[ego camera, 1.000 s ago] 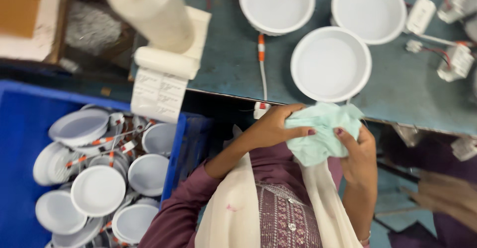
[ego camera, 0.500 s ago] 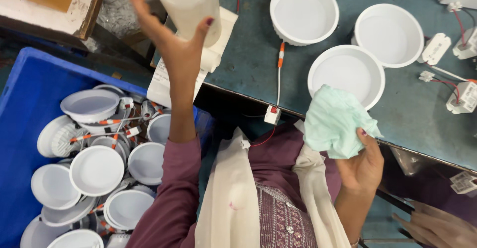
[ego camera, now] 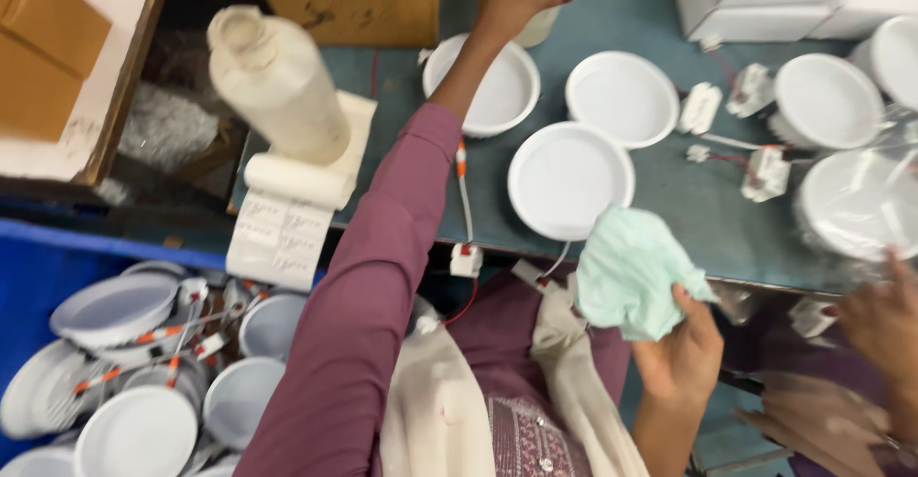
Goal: The person assembles white LED light fixtures by attaching small white labels to the back of each unit and connecting power adapters. They then wipe the surface of the lights with a cloth and place the finished units into a blue crate.
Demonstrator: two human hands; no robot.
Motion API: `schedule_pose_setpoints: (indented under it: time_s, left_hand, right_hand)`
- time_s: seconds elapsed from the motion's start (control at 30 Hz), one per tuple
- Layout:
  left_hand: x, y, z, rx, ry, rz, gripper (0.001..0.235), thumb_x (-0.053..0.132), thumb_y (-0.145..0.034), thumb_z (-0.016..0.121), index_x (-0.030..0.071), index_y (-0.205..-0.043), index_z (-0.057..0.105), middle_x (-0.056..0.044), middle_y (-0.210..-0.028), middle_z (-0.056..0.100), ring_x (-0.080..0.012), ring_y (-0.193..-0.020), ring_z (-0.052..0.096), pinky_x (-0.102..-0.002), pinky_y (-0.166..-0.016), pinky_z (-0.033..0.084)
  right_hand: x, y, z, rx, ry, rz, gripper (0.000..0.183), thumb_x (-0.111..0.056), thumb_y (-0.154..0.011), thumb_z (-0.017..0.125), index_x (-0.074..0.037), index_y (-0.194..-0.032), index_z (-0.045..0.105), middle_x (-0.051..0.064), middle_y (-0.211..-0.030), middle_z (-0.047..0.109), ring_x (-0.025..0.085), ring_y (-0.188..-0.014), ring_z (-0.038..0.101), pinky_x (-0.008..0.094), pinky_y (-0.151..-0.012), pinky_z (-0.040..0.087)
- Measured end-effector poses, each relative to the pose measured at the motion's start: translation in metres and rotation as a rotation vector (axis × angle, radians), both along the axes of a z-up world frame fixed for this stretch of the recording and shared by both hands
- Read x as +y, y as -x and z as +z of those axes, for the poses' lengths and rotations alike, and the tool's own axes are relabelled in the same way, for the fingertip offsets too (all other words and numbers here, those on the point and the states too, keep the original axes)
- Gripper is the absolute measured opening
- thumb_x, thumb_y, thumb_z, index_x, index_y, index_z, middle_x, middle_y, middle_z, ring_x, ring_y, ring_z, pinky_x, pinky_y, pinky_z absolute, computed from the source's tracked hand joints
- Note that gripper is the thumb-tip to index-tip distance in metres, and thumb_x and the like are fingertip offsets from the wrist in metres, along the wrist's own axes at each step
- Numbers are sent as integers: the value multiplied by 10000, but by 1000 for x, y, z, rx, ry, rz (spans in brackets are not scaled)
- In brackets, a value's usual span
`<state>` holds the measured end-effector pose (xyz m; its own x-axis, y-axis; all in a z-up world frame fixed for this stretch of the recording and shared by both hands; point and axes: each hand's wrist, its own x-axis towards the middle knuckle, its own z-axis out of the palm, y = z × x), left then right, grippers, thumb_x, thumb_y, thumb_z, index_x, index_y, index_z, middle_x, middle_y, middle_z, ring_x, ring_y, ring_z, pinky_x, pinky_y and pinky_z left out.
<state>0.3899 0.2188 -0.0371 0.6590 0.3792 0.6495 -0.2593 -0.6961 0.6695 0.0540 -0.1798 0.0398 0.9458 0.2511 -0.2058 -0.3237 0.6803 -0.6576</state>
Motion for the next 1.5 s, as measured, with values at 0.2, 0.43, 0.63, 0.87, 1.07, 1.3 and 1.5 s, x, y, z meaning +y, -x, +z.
schedule_pose_setpoints:
  time_s: [0.2, 0.43, 0.63, 0.87, 1.07, 1.3, 1.5]
  left_hand:
    - [-12, 2, 15, -245, 183, -74, 1167, 271, -595, 1053, 35, -1476, 324, -238, -1386, 529, -395, -1290, 537, -461, -1093, 458]
    - [-38, 77, 103, -218, -234, -365, 1179, 301, -679, 1039, 101, -1569, 292, -142, -1528, 463, -358, -1436, 439, -503, -1236, 330]
    - [-75, 139, 173, -223, -813, -593, 1113, 292, -665, 956, 142, -1580, 340, -75, -1530, 463, -260, -1470, 419, -681, -1241, 138]
    - [-109, 161, 201, -358, -1221, -549, 927, 206, -768, 870, 204, -1579, 420, -27, -1535, 498, -223, -1468, 451, -667, -1255, 133]
    - [-123, 163, 208, -456, -1341, -488, 781, 69, -866, 771, 276, -1543, 441, 37, -1503, 515, -185, -1480, 441, -625, -1304, 144]
    - [-115, 165, 205, -448, -1407, -423, 806, 54, -886, 725, 335, -1587, 444, 67, -1513, 528, -164, -1490, 445, -576, -1313, 149]
    - [-104, 157, 203, -401, -1410, -414, 746, 110, -924, 730, 317, -1585, 450, 47, -1545, 524, -171, -1501, 435, -586, -1305, 164]
  right_hand:
    - [-11, -16, -8, 44, -54, -14, 559, -135, -951, 571, 62, -1465, 476, 177, -1460, 584, 304, -1345, 562, 469, -1122, 409]
    - [20, -65, -17, 50, -154, 19, 441, -146, -1025, 527, 66, -1412, 512, 161, -1427, 607, 287, -1320, 571, 447, -1122, 427]
    - [34, -88, -10, 47, -277, 34, 422, -173, -1061, 495, 59, -1414, 515, 151, -1425, 607, 265, -1325, 572, 440, -1145, 422]
    - [29, -87, -8, 75, -316, 17, 420, -187, -1066, 506, 61, -1404, 522, 156, -1398, 626, 265, -1304, 592, 435, -1138, 434]
    - [21, -90, -9, 74, -352, 3, 394, -183, -1074, 516, 43, -1396, 533, 143, -1385, 630, 259, -1295, 597, 442, -1134, 439]
    - [15, -96, -8, 45, -349, -5, 403, -185, -1067, 515, 48, -1395, 530, 150, -1387, 631, 266, -1295, 597, 440, -1135, 437]
    - [21, -101, -6, 58, -356, 2, 420, -184, -1057, 510, 50, -1405, 516, 153, -1398, 624, 268, -1299, 594, 435, -1137, 438]
